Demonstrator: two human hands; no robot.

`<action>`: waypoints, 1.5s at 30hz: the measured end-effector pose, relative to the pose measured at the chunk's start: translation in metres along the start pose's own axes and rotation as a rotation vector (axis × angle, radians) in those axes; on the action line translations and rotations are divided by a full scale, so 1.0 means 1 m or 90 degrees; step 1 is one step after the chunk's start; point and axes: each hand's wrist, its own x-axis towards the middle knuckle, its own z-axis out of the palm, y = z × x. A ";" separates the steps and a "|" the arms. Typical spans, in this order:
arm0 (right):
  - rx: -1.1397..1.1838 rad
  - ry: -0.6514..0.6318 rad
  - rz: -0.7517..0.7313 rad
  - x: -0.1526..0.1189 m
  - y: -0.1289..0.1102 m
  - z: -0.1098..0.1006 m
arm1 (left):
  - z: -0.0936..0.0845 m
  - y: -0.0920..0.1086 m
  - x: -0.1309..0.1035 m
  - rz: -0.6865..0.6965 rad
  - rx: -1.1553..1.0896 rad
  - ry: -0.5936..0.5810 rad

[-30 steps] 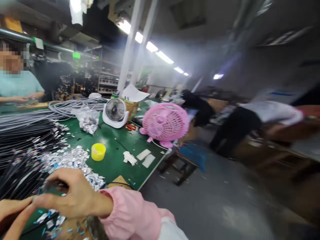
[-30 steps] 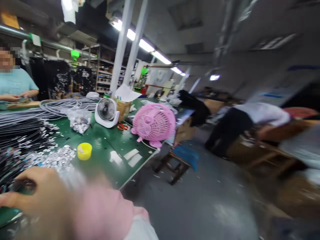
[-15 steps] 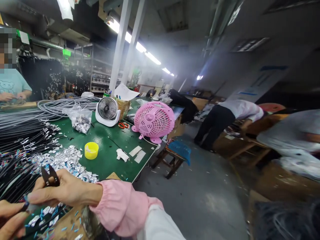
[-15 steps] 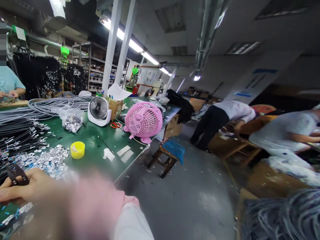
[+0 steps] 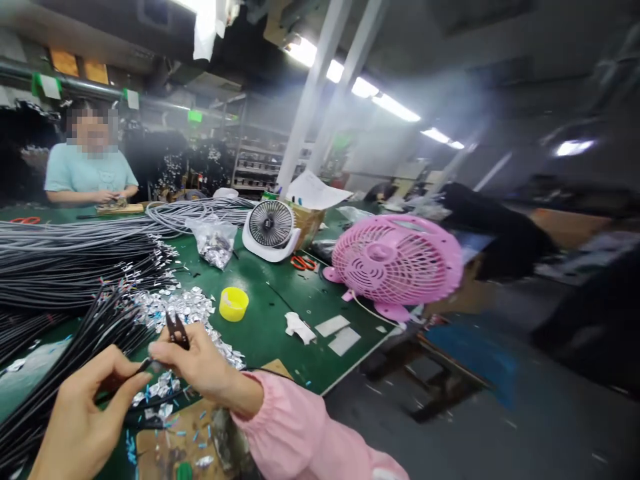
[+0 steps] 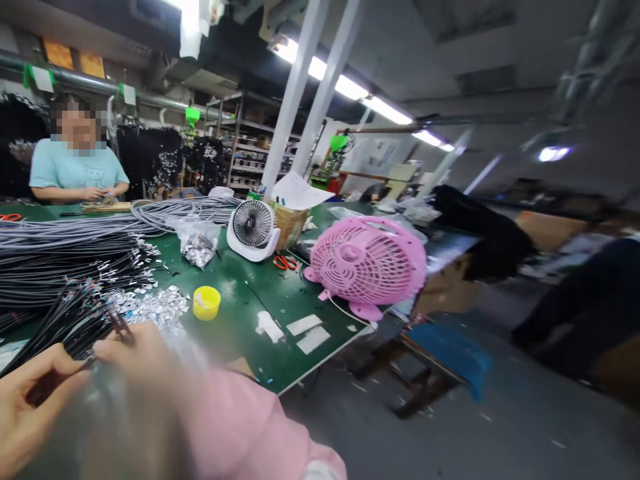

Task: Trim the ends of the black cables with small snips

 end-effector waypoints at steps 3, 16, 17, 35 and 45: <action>0.017 0.063 0.022 0.000 -0.002 0.000 | 0.003 0.008 0.001 -0.062 -0.055 -0.002; -0.394 -0.028 -0.443 -0.001 -0.003 -0.007 | -0.009 0.021 0.007 -0.162 -0.052 -0.047; -0.376 -0.049 -0.437 -0.002 -0.002 -0.006 | -0.009 0.023 0.008 -0.163 -0.044 -0.047; -0.314 0.054 -0.311 -0.006 -0.002 0.000 | 0.006 0.027 -0.001 -0.282 -0.152 -0.064; -0.104 0.247 -0.140 0.003 -0.020 -0.007 | -0.009 -0.006 0.010 -0.221 -0.138 -0.121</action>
